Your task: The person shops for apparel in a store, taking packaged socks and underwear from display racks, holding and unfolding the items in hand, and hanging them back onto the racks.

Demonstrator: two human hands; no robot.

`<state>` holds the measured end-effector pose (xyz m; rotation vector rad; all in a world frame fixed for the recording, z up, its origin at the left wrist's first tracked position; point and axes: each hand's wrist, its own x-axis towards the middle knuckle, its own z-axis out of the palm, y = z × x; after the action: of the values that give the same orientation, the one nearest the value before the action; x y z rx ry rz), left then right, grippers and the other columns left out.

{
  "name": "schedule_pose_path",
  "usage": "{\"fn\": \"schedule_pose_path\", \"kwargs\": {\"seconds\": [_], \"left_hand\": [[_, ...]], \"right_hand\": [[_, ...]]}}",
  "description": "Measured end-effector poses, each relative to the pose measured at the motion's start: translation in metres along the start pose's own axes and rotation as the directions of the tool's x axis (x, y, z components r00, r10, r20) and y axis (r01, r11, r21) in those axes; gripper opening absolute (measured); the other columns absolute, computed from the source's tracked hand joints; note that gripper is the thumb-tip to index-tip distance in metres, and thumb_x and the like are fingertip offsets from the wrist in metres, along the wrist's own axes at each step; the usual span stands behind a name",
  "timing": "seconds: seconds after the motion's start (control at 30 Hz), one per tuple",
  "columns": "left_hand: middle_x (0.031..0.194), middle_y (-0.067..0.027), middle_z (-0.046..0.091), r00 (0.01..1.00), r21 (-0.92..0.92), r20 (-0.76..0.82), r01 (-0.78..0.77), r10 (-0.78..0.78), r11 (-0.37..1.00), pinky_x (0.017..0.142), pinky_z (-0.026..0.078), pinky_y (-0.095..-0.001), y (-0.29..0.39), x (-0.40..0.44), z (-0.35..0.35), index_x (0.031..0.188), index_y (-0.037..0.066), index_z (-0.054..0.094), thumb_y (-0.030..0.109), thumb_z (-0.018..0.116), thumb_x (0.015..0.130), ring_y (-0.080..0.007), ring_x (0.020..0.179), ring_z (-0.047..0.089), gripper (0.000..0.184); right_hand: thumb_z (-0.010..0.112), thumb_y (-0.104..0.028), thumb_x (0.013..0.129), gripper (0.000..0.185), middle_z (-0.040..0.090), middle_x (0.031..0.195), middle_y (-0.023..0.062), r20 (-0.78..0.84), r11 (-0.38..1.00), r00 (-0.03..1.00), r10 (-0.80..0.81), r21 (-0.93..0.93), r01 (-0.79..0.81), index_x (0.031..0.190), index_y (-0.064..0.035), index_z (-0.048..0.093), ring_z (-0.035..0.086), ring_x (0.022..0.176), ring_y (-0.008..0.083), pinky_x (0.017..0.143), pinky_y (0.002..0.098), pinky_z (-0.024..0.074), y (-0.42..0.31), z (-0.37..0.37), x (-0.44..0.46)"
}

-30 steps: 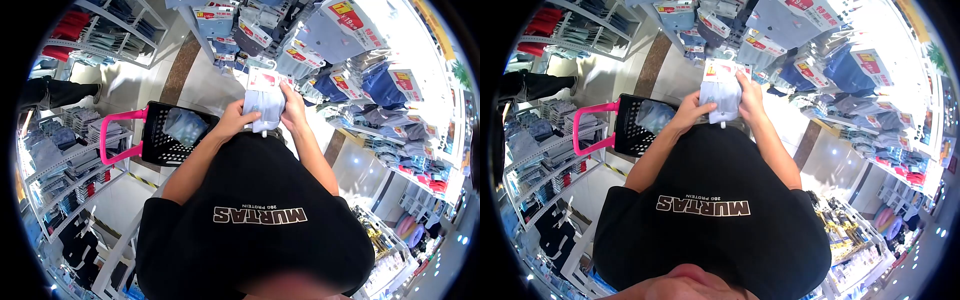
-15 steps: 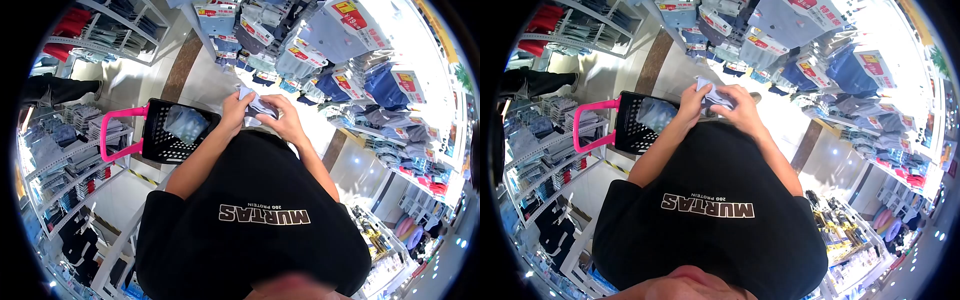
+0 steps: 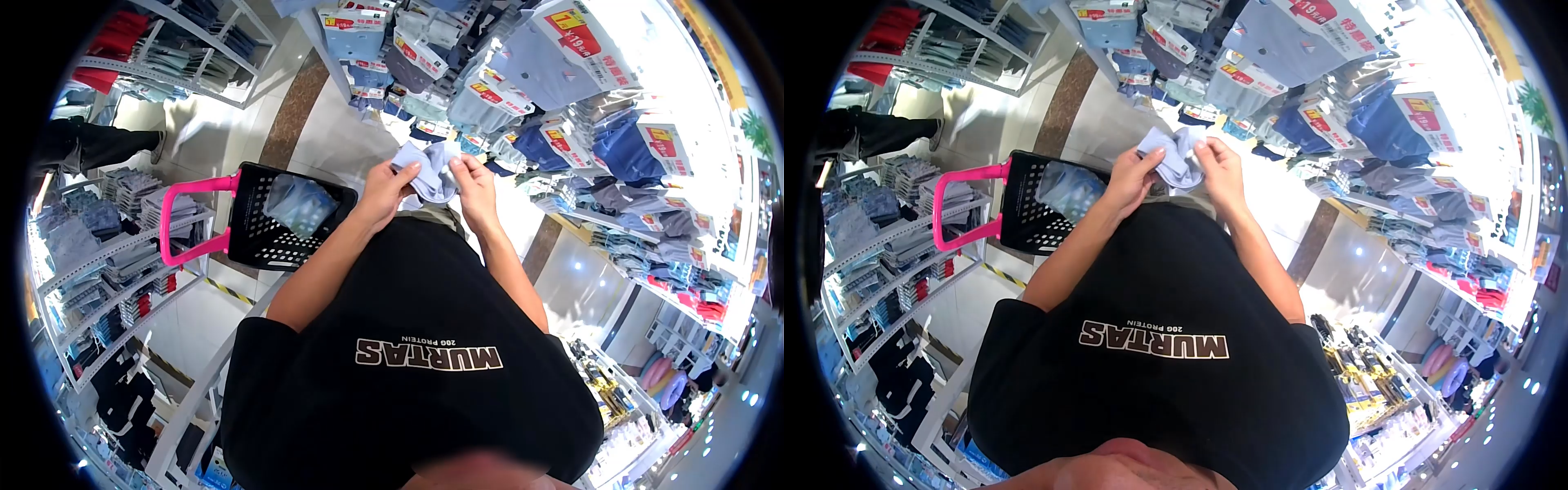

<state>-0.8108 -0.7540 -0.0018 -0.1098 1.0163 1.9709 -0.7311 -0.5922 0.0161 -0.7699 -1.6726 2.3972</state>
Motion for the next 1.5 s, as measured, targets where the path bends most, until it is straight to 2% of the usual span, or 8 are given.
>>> {"fn": "schedule_pose_path", "kwargs": {"seconds": [0.13,0.37,0.63,0.73,0.87,1.03,1.3,1.5], "left_hand": [[0.102,-0.0081,0.066,0.999,0.112,0.034,-0.027,0.023,0.993,0.082,0.052,-0.0292,-0.002,-0.001,0.002,0.111,-0.002,0.062,0.011,0.062,0.093,-0.0135,0.090,0.064,0.023],[0.094,-0.0048,0.067,0.998,0.196,0.061,-0.023,0.012,0.980,0.078,0.051,-0.0237,-0.007,0.000,-0.008,0.110,-0.004,0.063,0.010,0.061,0.094,-0.0091,0.084,0.062,0.022],[0.095,-0.0064,0.068,1.000,0.154,0.025,-0.017,0.014,0.988,0.074,0.052,-0.0237,-0.017,0.002,-0.010,0.109,-0.004,0.061,0.009,0.066,0.091,-0.0093,0.083,0.064,0.023],[0.095,-0.0068,0.068,0.999,0.202,-0.039,-0.011,0.019,0.979,0.073,0.052,-0.0235,-0.014,0.003,-0.011,0.108,-0.003,0.062,0.009,0.069,0.088,-0.0096,0.083,0.065,0.024],[0.096,-0.0069,0.068,0.998,0.273,-0.062,0.018,-0.001,0.962,0.073,0.052,-0.0235,-0.003,-0.001,0.003,0.107,-0.002,0.062,0.009,0.071,0.087,-0.0100,0.083,0.065,0.024],[0.098,-0.0068,0.067,0.999,0.247,0.026,-0.025,0.020,0.969,0.072,0.053,-0.0247,-0.003,0.000,0.001,0.108,-0.003,0.061,0.008,0.070,0.087,-0.0106,0.085,0.064,0.025],[0.095,-0.0067,0.065,0.999,0.176,-0.003,0.033,-0.033,0.984,0.074,0.055,-0.0305,-0.002,-0.004,-0.013,0.107,0.001,0.058,0.011,0.059,0.093,-0.0148,0.085,0.065,0.017],[0.098,-0.0067,0.064,0.998,0.100,-0.035,0.051,-0.048,0.994,0.077,0.056,-0.0334,-0.007,-0.001,-0.009,0.111,0.002,0.057,0.020,0.058,0.095,-0.0168,0.088,0.065,0.024]], "right_hand": [[0.070,-0.022,0.087,0.035,0.068,0.094,0.0088,0.113,0.851,0.969,-0.220,-0.463,0.247,0.111,0.0032,0.061,0.062,0.086,0.0138,0.078,0.0280,0.0489,-0.017,0.020,-0.013],[0.064,-0.013,0.087,0.025,0.070,0.092,0.0117,-0.007,0.844,0.984,-0.179,-0.515,0.150,0.104,0.0051,0.064,0.063,0.082,0.0144,0.074,0.0290,0.0502,-0.002,0.011,-0.009],[0.064,-0.012,0.088,0.025,0.069,0.094,0.0084,-0.005,0.966,0.999,-0.047,-0.253,0.044,0.107,0.0049,0.063,0.061,0.084,0.0106,0.075,0.0265,0.0488,0.007,-0.001,-0.002],[0.071,-0.016,0.084,0.036,0.068,0.098,0.0096,0.182,0.904,0.982,-0.057,-0.407,0.128,0.111,0.0043,0.060,0.061,0.089,0.0137,0.077,0.0297,0.0493,-0.004,0.008,-0.012],[0.079,-0.021,0.075,0.053,0.067,0.100,0.0159,0.202,0.797,0.973,-0.108,-0.568,0.206,0.116,0.0016,0.055,0.065,0.094,0.0225,0.080,0.0340,0.0496,-0.006,0.015,-0.016],[0.069,-0.017,0.080,0.031,0.069,0.088,0.0145,0.151,0.815,0.974,-0.169,-0.535,0.225,0.104,0.0033,0.062,0.065,0.080,0.0187,0.073,0.0312,0.0502,0.003,0.005,-0.004],[0.064,-0.012,0.083,0.027,0.070,0.089,0.0084,0.048,0.907,0.998,-0.032,-0.417,0.049,0.105,0.0039,0.064,0.063,0.081,0.0120,0.074,0.0278,0.0498,-0.018,-0.001,-0.003],[0.064,-0.013,0.083,0.027,0.069,0.086,0.0133,0.054,0.802,0.975,-0.217,-0.559,0.210,0.106,0.0008,0.063,0.065,0.079,0.0161,0.073,0.0311,0.0500,-0.004,-0.002,0.001]]}}
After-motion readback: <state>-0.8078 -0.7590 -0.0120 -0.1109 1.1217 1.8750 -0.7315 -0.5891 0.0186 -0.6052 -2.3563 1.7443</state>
